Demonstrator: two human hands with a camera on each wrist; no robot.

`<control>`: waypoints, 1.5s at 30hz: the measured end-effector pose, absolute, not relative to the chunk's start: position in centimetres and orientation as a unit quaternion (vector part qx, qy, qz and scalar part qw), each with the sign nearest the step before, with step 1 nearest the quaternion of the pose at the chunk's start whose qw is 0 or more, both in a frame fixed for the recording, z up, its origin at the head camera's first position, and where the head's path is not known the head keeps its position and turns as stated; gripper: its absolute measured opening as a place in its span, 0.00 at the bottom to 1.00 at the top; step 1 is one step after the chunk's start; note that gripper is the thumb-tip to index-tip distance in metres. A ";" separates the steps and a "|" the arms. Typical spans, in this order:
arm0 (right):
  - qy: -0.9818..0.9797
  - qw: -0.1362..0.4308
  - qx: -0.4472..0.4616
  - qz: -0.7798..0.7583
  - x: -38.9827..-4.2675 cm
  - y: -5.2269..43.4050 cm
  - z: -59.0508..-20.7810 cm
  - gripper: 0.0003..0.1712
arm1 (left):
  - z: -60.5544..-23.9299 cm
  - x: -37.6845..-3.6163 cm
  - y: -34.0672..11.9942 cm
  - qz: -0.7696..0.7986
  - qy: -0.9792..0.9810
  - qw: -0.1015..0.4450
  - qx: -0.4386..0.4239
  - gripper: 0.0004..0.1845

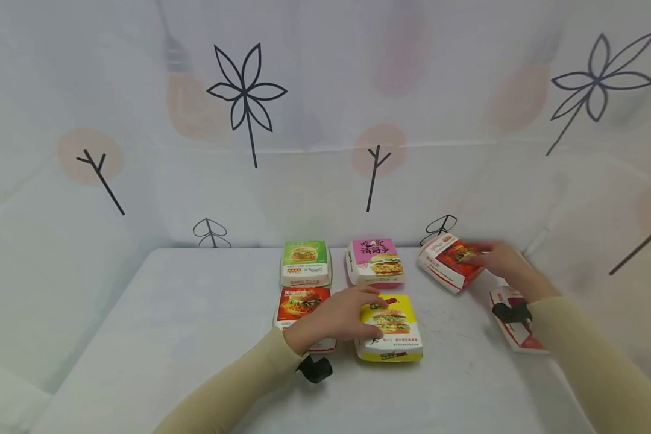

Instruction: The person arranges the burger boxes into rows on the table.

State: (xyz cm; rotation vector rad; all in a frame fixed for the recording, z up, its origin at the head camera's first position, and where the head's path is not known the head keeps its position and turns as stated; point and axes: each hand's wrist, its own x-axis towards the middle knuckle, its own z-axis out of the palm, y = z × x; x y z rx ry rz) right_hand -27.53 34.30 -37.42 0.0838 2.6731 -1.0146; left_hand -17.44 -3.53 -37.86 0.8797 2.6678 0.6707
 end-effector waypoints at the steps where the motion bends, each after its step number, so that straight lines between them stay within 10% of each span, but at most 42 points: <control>1: 0.925 0.141 0.033 -0.352 -27.4 34.1 -37.5 0.44 | -37.8 -17.5 -3.5 0.229 0.917 0.127 0.302 0.27; 45: 0.937 0.077 0.065 -0.334 -26.1 31.0 -38.2 0.44 | -36.7 -26.5 8.8 0.451 0.851 0.192 0.188 0.29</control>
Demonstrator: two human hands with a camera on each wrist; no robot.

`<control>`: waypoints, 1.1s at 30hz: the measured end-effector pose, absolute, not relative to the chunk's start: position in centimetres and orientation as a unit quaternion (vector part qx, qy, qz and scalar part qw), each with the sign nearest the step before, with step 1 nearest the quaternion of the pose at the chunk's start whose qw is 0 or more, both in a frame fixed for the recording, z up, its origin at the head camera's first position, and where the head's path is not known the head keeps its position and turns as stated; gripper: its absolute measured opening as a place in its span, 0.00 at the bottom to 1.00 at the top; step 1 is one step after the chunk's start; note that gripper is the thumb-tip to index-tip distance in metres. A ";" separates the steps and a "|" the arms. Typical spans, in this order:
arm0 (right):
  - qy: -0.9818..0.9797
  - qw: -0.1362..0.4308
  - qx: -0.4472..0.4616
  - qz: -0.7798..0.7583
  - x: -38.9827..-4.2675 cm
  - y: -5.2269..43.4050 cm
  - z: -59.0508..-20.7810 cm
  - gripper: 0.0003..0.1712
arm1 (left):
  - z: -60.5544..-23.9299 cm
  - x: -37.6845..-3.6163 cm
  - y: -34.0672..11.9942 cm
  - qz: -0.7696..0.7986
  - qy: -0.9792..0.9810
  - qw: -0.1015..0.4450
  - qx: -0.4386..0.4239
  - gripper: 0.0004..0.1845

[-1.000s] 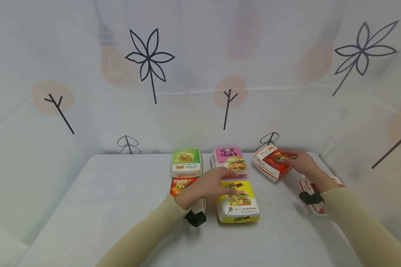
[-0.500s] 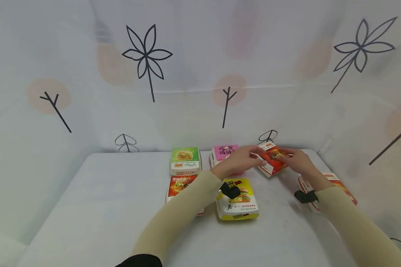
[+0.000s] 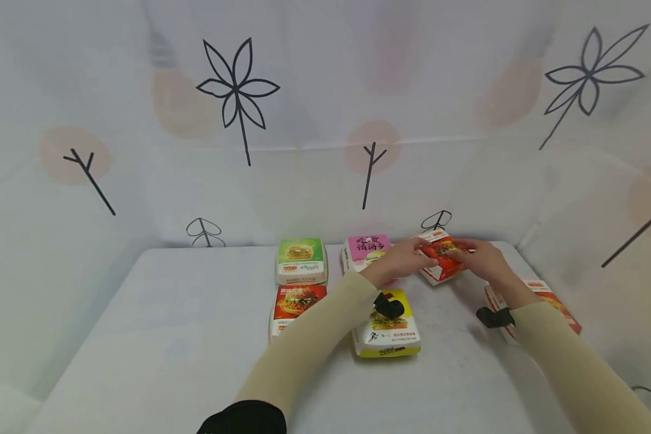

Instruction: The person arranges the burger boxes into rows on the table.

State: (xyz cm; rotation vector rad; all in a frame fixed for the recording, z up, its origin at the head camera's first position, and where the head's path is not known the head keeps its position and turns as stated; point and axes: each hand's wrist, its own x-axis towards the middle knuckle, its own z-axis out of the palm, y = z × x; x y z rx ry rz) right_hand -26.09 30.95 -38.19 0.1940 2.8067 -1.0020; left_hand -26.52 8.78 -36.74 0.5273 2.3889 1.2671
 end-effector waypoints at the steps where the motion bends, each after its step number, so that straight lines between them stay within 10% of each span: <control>1: 0.937 0.077 0.065 -0.333 -26.1 30.9 -38.2 0.43 | -36.7 -26.5 8.8 0.447 0.852 0.200 0.186 0.29; 13: 0.952 0.057 0.041 -0.299 -25.9 31.2 -38.1 0.30 | -36.6 -26.7 9.4 0.410 0.873 0.196 0.179 0.31; 33: 0.929 0.126 -0.012 -0.348 -27.4 32.7 -38.0 0.45 | -37.1 -27.4 9.6 0.481 0.840 0.200 0.153 0.30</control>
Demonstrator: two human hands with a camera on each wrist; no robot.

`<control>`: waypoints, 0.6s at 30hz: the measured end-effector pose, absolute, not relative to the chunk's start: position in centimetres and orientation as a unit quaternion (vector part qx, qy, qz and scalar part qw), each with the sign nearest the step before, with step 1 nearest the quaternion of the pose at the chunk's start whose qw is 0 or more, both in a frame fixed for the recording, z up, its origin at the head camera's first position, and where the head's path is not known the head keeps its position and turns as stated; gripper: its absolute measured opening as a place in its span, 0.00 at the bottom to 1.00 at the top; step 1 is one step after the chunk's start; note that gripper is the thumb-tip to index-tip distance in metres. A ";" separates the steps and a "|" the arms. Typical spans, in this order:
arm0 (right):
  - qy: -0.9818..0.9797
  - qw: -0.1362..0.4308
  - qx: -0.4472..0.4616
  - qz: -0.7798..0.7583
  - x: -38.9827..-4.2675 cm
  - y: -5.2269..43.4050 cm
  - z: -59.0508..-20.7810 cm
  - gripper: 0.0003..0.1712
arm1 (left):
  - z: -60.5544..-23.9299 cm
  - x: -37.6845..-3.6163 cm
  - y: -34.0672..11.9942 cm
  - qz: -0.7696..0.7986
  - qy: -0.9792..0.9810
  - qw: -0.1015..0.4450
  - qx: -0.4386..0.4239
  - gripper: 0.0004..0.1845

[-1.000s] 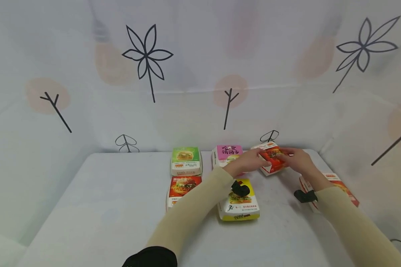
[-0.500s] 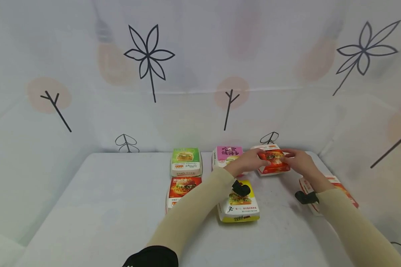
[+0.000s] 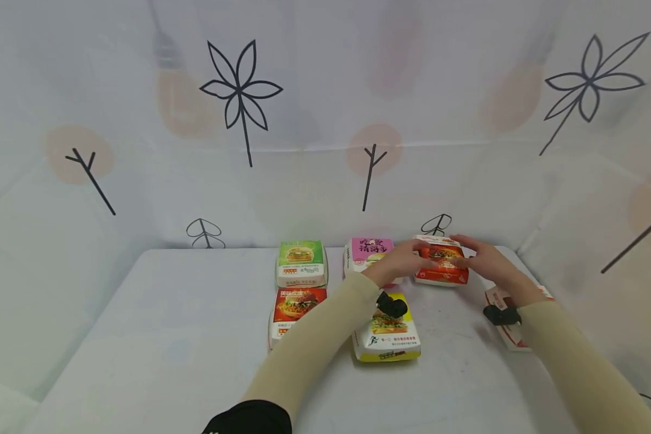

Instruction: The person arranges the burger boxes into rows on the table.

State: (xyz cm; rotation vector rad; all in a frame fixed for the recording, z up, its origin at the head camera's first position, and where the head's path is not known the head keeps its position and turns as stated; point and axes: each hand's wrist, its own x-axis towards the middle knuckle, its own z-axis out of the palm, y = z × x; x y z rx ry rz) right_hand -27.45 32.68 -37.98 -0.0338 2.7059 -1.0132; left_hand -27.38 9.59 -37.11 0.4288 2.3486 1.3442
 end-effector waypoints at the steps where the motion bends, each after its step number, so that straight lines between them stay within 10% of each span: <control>1: 0.929 0.130 -0.016 -0.348 -27.5 32.8 -38.0 0.45 | -37.1 -27.4 9.6 0.482 0.839 0.199 0.153 0.30; 18: 0.945 0.112 -0.036 -0.307 -27.5 33.0 -38.0 0.46 | -36.3 -27.0 7.8 0.520 0.809 0.208 0.180 0.29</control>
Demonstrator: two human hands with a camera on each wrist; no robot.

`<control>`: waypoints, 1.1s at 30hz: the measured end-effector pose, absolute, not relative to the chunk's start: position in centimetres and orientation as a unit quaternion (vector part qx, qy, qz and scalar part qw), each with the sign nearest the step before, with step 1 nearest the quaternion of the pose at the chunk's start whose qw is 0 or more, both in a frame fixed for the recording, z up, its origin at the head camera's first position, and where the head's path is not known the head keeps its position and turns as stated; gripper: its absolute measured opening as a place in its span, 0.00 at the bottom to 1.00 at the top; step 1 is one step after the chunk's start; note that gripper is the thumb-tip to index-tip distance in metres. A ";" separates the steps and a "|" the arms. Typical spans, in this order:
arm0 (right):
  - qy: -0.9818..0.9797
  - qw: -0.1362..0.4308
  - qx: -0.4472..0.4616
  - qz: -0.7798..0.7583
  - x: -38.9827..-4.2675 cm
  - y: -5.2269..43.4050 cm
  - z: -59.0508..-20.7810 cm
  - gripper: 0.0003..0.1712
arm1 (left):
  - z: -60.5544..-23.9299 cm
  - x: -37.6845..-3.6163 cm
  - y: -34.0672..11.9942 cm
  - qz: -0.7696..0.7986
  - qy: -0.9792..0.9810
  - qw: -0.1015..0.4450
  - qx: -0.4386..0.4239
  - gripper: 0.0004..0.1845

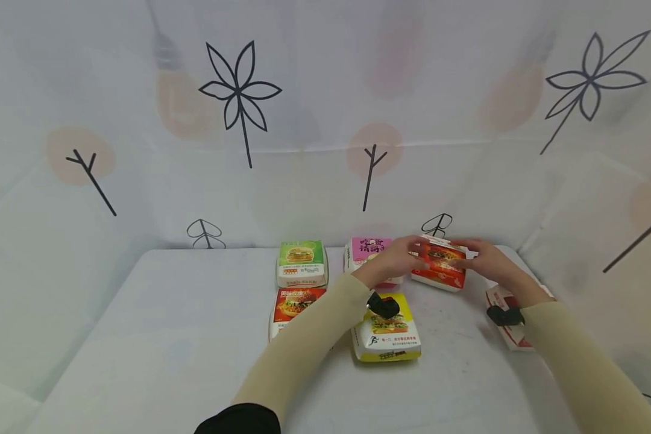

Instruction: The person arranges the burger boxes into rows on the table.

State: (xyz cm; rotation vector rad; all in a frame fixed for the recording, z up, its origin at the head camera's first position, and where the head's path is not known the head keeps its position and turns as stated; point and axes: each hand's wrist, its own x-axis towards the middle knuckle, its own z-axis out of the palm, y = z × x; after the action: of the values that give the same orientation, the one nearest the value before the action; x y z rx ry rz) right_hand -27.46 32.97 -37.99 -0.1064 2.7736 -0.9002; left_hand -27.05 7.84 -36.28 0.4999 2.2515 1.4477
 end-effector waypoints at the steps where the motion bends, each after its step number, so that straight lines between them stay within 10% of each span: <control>1: 0.946 0.113 -0.035 -0.302 -27.3 32.9 -37.9 0.45 | -36.3 -26.9 7.7 0.522 0.806 0.211 0.182 0.30; 17: 0.953 0.080 -0.047 -0.289 -26.0 33.6 -38.0 0.30 | -36.4 -26.8 7.8 0.490 0.812 0.216 0.234 0.37; 33: 0.939 0.111 -0.040 -0.323 -25.9 33.8 -37.5 0.44 | -36.4 -26.9 7.8 0.468 0.831 0.211 0.216 0.37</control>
State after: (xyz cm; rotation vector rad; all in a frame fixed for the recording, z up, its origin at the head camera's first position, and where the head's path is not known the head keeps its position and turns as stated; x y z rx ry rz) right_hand -25.91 33.84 -37.51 -0.1166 2.7585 -0.9491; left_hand -26.87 7.83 -36.44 0.6009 2.3085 1.2993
